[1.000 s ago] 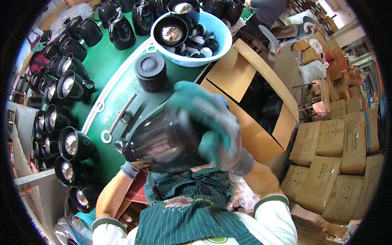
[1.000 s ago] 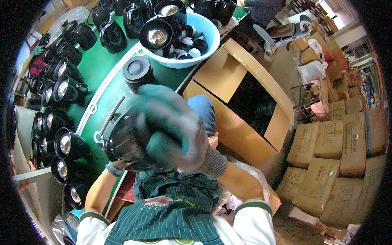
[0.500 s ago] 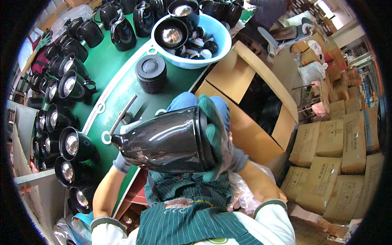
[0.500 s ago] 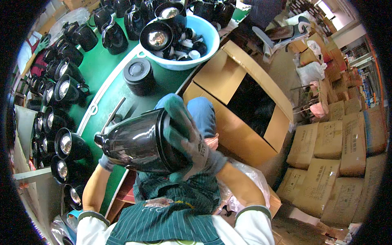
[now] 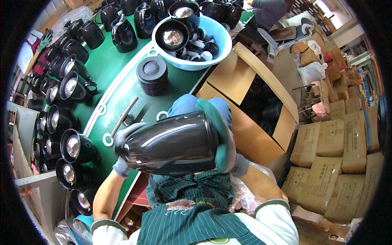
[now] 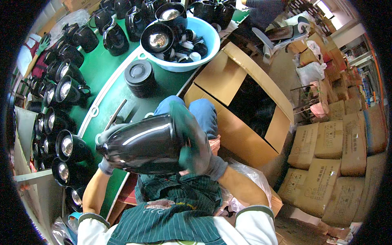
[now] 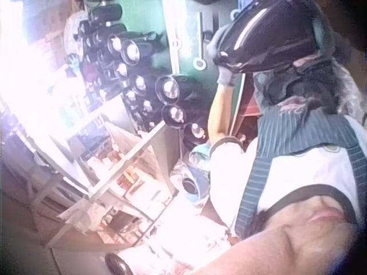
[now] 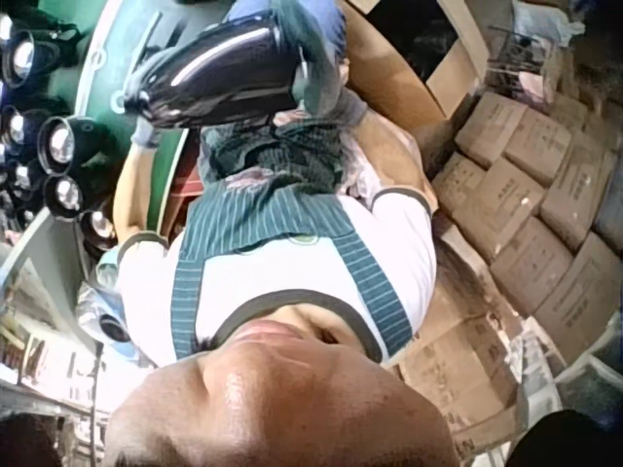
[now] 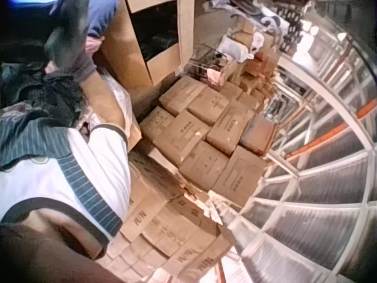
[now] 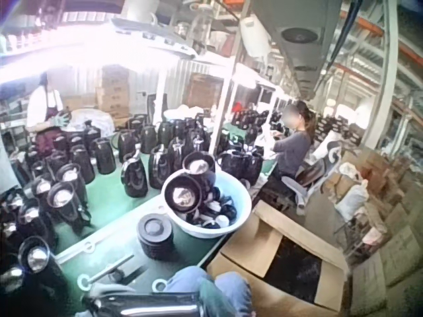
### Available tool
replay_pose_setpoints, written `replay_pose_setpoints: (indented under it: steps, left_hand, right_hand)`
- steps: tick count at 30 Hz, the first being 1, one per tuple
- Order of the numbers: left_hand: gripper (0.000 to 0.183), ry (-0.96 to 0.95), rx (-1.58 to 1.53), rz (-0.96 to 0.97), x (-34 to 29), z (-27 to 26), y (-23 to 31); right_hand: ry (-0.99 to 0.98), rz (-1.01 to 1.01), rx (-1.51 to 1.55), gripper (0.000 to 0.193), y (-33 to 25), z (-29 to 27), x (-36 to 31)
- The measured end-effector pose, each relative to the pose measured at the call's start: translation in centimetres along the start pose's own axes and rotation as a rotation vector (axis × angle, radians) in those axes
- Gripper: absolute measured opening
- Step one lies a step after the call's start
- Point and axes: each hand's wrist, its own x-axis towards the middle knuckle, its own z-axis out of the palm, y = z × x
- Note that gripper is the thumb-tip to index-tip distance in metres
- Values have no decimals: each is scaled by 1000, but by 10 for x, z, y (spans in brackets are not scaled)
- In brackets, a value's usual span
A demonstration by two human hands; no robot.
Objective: The person assembles black kettles by inserting a metal heating element into the base and securing it with a black plastic cap. The person repeatedly picks up kettle bodies, inserts the element, and tightens the cap, then places the assembled units on a green workbench.
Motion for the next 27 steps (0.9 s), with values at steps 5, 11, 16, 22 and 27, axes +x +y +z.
replay_pose_setpoints:
  steps: [5, 11, 16, 22, 27]
  left_hand:
    - [34, -167, 799, 657, -5, -37, 10]
    - [53, -218, -979, -259, -20, 13, -44]
    - [33, 122, 673, 496, -7, -20, 1]
    - [45, -46, -451, -270, -12, -4, -22]
    - [60, -435, -849, -537, -37, 15, -58]
  right_hand:
    - [-6, 191, -4, 95, 1, 6, 2]
    - [107, -369, -284, 107, -4, 0, 16]
    - [132, -120, 90, 99, -8, 8, 17]
    - [88, -63, -142, 102, -32, -2, 12]
    - [41, -570, -234, 106, -32, -21, 32]
